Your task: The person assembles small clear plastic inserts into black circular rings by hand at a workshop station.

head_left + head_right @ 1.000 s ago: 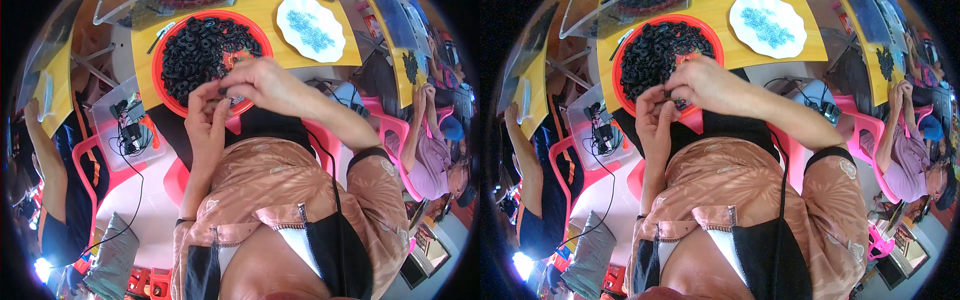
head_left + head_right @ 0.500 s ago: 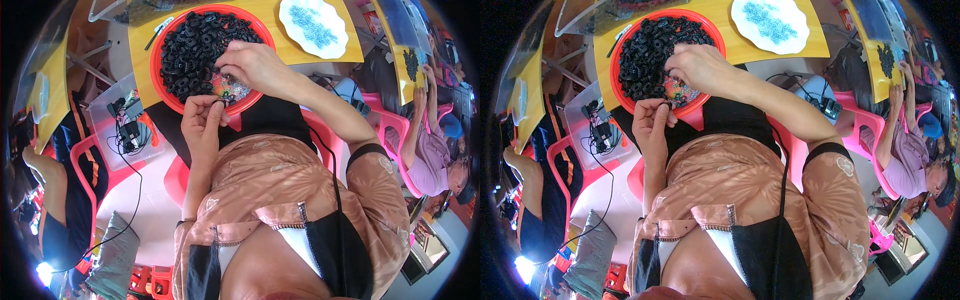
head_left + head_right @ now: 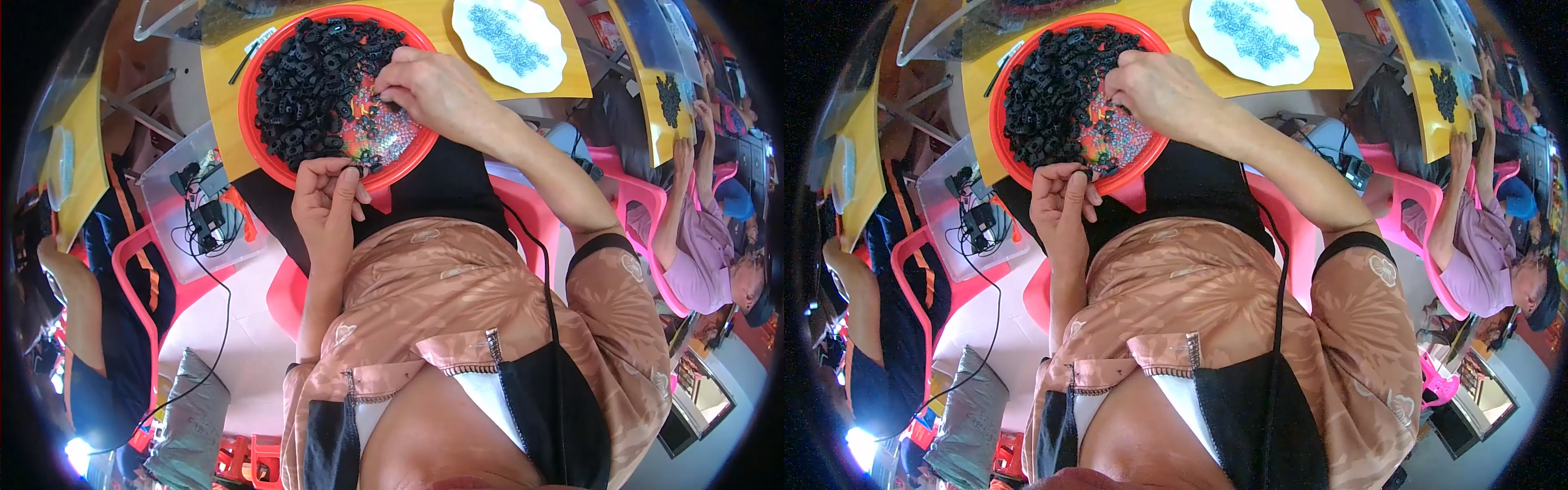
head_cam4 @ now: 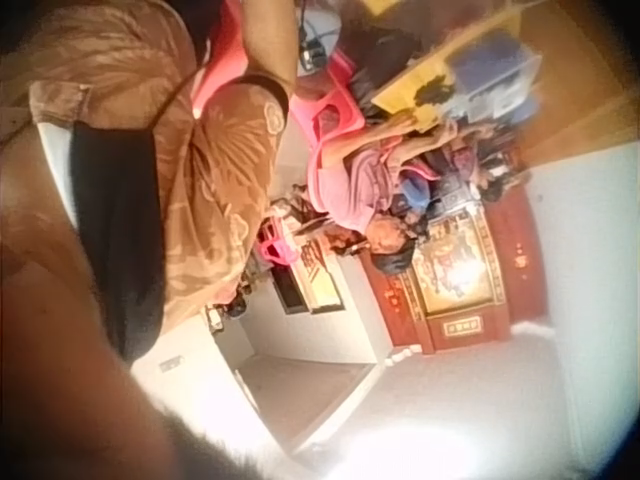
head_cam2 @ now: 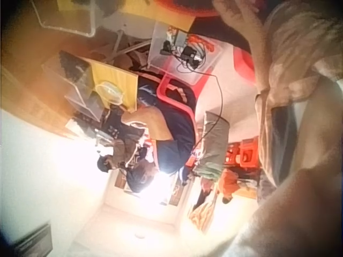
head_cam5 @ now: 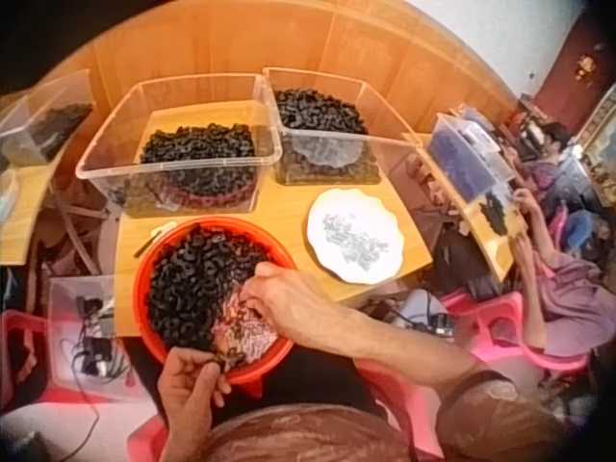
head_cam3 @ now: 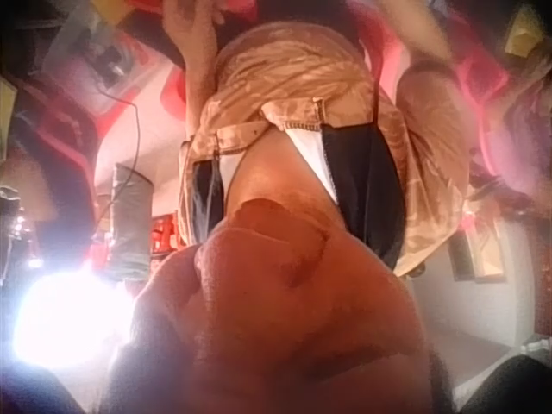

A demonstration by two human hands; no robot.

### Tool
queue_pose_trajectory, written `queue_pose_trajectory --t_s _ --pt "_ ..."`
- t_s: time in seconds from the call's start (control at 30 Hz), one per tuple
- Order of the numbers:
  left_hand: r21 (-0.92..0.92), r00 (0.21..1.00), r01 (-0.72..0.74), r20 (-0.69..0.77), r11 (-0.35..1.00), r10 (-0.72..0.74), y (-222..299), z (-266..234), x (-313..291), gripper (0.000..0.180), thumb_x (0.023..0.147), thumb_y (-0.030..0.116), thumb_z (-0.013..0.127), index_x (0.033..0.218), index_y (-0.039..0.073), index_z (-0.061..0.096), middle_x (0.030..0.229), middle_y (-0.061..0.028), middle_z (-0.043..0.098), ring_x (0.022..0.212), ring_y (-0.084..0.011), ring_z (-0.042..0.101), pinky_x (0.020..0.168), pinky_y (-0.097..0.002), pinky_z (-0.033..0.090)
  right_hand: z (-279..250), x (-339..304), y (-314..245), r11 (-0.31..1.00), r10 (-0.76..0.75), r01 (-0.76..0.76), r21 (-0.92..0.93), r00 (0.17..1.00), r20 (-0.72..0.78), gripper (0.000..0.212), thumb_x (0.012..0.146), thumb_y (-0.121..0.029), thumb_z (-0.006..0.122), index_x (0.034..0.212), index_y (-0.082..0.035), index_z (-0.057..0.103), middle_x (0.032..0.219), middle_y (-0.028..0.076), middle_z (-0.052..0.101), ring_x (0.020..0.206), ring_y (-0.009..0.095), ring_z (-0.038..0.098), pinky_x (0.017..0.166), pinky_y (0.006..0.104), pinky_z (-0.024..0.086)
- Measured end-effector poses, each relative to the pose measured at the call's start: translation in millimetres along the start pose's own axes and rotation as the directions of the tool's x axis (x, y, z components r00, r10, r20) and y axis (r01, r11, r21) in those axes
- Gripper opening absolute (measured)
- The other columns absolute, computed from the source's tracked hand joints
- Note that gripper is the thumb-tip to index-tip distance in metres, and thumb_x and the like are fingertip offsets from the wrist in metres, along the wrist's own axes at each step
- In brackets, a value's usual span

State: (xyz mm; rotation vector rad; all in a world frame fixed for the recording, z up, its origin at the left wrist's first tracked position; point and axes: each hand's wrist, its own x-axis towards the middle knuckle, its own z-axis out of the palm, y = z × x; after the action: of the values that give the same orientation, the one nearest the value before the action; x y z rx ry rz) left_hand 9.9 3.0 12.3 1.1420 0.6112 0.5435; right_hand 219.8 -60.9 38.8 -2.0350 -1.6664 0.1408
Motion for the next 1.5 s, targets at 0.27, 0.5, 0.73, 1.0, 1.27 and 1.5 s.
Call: queue_pose_trajectory --t_s 0.27,0.5,0.73,1.0,1.27,1.5 --pt "-0.001 1.000 -0.009 -0.021 1.000 0.009 -1.3 0.9 -0.2 0.008 0.093 0.005 0.056 0.099 0.001 0.054 0.078 -0.0053 0.060 0.060 -0.0063 0.053 0.045 -0.0161 0.036 1.2 2.7 -6.0 0.982 -0.015 0.027 -0.185 0.997 0.070 0.008 0.076 -0.009 0.061 0.078 -0.003 0.066 0.080 0.014 0.060 0.073 0.034 0.063 0.061 0.0444 0.050" --pt "-0.017 1.000 0.003 0.015 1.000 -0.003 -2.5 -1.9 -0.1 0.010 0.092 0.005 0.058 0.099 0.001 0.052 0.083 -0.0055 0.060 0.062 -0.0066 0.055 0.045 -0.0167 0.039 16.2 3.0 -25.5 0.997 -0.073 0.067 0.043 0.980 0.184 0.009 0.079 -0.009 0.065 0.084 -0.002 0.064 0.081 0.013 0.057 0.074 0.033 0.061 0.063 0.0434 0.049" --pt "-0.017 1.000 0.013 0.012 1.000 -0.013 -2.7 -1.4 -0.3 0.012 0.092 0.004 0.057 0.102 0.000 0.052 0.083 -0.0053 0.060 0.062 -0.0071 0.056 0.046 -0.0167 0.040 20.1 2.7 -22.1 0.982 -0.080 0.057 0.182 0.989 0.123 0.007 0.082 -0.007 0.063 0.084 0.000 0.063 0.081 0.014 0.060 0.074 0.032 0.061 0.066 0.0397 0.050" --pt "-0.089 0.999 0.050 -0.004 0.995 -0.051 3.0 -1.1 1.6 0.018 0.092 0.002 0.056 0.109 -0.001 0.052 0.092 -0.0102 0.065 0.064 -0.0091 0.059 0.049 -0.0172 0.042 4.3 -16.3 -35.9 0.633 0.149 -0.246 0.734 0.969 0.196 0.011 0.081 -0.004 0.067 0.092 0.000 0.069 0.081 0.012 0.068 0.074 0.016 0.067 0.066 0.0272 0.052" --pt "-0.111 1.000 0.014 -0.016 0.994 -0.016 -1.9 -3.6 1.4 0.017 0.092 0.003 0.056 0.108 -0.002 0.052 0.090 -0.0094 0.064 0.063 -0.0095 0.059 0.049 -0.0175 0.042 2.1 -24.5 -49.2 0.682 0.120 -0.175 0.710 0.985 0.128 0.016 0.081 -0.001 0.065 0.097 0.002 0.064 0.078 0.010 0.068 0.071 0.013 0.066 0.063 0.0262 0.051" --pt "-0.092 1.000 0.010 -0.004 0.996 -0.011 -2.4 -3.7 0.5 0.015 0.092 0.003 0.056 0.106 -0.001 0.052 0.084 -0.0078 0.064 0.062 -0.0092 0.059 0.048 -0.0179 0.043 -0.6 -25.4 -54.0 0.688 0.159 -0.238 0.686 0.971 0.177 0.024 0.079 0.002 0.065 0.102 0.001 0.060 0.072 0.007 0.066 0.068 0.010 0.064 0.060 0.0250 0.049"
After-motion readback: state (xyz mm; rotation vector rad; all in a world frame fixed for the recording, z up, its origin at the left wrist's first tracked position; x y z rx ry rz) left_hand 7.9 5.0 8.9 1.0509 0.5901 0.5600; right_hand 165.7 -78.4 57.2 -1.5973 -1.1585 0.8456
